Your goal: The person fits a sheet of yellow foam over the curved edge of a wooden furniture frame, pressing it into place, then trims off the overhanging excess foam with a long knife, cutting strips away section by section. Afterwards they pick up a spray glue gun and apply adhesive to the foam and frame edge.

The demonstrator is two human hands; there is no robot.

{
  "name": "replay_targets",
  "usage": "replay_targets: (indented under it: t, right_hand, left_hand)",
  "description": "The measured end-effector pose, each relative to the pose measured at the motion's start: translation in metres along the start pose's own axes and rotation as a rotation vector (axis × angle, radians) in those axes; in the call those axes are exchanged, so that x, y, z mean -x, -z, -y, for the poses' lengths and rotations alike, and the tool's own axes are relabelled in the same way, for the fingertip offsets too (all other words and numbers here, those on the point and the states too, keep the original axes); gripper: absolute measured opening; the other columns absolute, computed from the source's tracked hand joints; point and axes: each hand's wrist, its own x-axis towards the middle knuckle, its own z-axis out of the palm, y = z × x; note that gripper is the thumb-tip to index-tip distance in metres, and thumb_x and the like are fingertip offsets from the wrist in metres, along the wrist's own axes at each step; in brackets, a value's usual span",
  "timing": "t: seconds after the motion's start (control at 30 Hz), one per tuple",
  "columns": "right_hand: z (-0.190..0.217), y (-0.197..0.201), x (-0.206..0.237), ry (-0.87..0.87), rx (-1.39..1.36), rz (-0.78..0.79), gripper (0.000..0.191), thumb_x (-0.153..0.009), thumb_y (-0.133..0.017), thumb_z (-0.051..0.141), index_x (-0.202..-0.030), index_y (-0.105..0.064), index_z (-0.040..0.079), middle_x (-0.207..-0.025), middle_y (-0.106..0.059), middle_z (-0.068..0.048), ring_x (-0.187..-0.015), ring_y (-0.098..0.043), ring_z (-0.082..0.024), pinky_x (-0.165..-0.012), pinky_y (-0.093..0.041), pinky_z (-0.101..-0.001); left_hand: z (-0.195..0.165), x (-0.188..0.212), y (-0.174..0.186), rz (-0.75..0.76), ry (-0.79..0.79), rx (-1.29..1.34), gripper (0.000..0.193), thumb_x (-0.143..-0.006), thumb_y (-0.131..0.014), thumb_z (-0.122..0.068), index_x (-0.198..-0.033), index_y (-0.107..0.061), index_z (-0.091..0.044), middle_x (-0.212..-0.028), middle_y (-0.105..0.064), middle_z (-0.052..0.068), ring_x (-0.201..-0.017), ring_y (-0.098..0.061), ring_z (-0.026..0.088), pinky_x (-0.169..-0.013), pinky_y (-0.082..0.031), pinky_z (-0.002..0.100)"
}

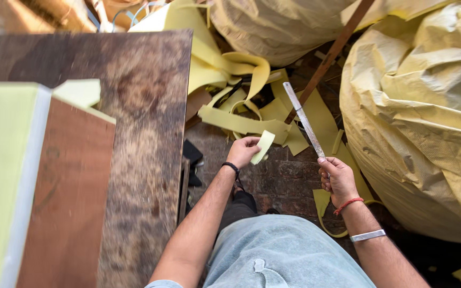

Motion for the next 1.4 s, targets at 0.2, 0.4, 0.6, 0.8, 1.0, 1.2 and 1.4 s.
replay_targets:
  t: [0.2, 0.4, 0.6, 0.8, 1.0, 1.2, 1.4]
  right_hand:
    - [0.030, -0.039, -0.002, 0.175, 0.066, -0.085, 0.017, -0.092, -0.074, 0.021, -0.097, -0.065, 0.008, -0.065, -0.053, 0.004, -0.047, -0.040, -0.004, -0.041, -0.029, -0.0216]
    - [0.057, -0.065, 0.003, 0.410, 0.450, -0.305, 0.021, -0.094, -0.075, 0.022, -0.107, -0.070, 0.007, -0.072, -0.060, 0.005, -0.062, -0.049, -0.003, -0.054, -0.040, -0.0206]
    - [0.080, -0.066, -0.029, 0.428, 0.632, -0.349, 0.023, -0.093, -0.077, 0.022, -0.109, -0.073, 0.007, -0.073, -0.065, 0.002, -0.066, -0.055, -0.007, -0.060, -0.045, -0.0234]
    - [0.105, -0.063, -0.125, 0.280, 0.208, 0.032, 0.012, -0.091, -0.076, 0.014, -0.099, -0.072, 0.005, -0.075, -0.060, 0.006, -0.063, -0.048, -0.002, -0.054, -0.037, -0.0197]
    - [0.162, -0.082, -0.229, 0.038, 0.033, 0.225, 0.008, -0.095, -0.069, 0.017, -0.094, -0.064, 0.010, -0.066, -0.050, 0.004, -0.047, -0.036, -0.005, -0.041, -0.026, -0.0233]
    - [0.216, -0.121, -0.305, -0.035, 0.139, 0.409, 0.012, -0.099, -0.065, 0.020, -0.093, -0.059, 0.012, -0.064, -0.045, 0.003, -0.047, -0.034, -0.007, -0.042, -0.026, -0.0242]
    - [0.201, -0.203, -0.326, -0.178, 0.394, 0.639, 0.014, -0.099, -0.064, 0.022, -0.090, -0.057, 0.014, -0.061, -0.039, 0.005, -0.045, -0.030, -0.007, -0.042, -0.024, -0.0253]
  left_hand:
    - [-0.104, -0.100, -0.016, 0.142, -0.193, -0.039, 0.051, -0.090, -0.075, -0.019, -0.135, -0.057, -0.003, -0.118, -0.073, 0.009, -0.103, -0.072, 0.015, -0.089, -0.059, 0.030]
    - [-0.181, -0.106, -0.041, 0.197, -0.152, -0.024, 0.054, -0.090, -0.077, -0.036, -0.133, -0.062, -0.006, -0.113, -0.072, 0.001, -0.098, -0.069, 0.010, -0.078, -0.059, 0.028]
    - [-0.185, -0.126, -0.039, 0.064, -0.114, -0.030, 0.026, -0.092, -0.077, -0.026, -0.105, -0.078, -0.004, -0.090, -0.079, 0.002, -0.076, -0.071, 0.008, -0.065, -0.056, 0.025]
    - [-0.174, -0.171, 0.003, -0.010, -0.103, 0.080, 0.012, -0.093, -0.074, -0.015, -0.093, -0.076, -0.003, -0.084, -0.078, 0.003, -0.070, -0.069, 0.009, -0.063, -0.056, 0.025]
    - [-0.182, -0.187, 0.043, -0.315, -0.108, 0.099, 0.012, -0.093, -0.073, -0.010, -0.087, -0.076, 0.000, -0.078, -0.076, 0.006, -0.066, -0.070, 0.011, -0.061, -0.058, 0.026]
    - [-0.161, -0.126, 0.062, -0.605, 0.005, 0.046, 0.028, -0.100, -0.053, -0.019, -0.080, -0.066, -0.004, -0.071, -0.071, 0.005, -0.058, -0.066, 0.012, -0.049, -0.052, 0.029]
    - [-0.115, -0.001, 0.060, -0.900, 0.203, 0.154, 0.035, -0.104, -0.050, -0.025, -0.084, -0.069, -0.004, -0.078, -0.075, 0.005, -0.064, -0.071, 0.010, -0.053, -0.053, 0.027]
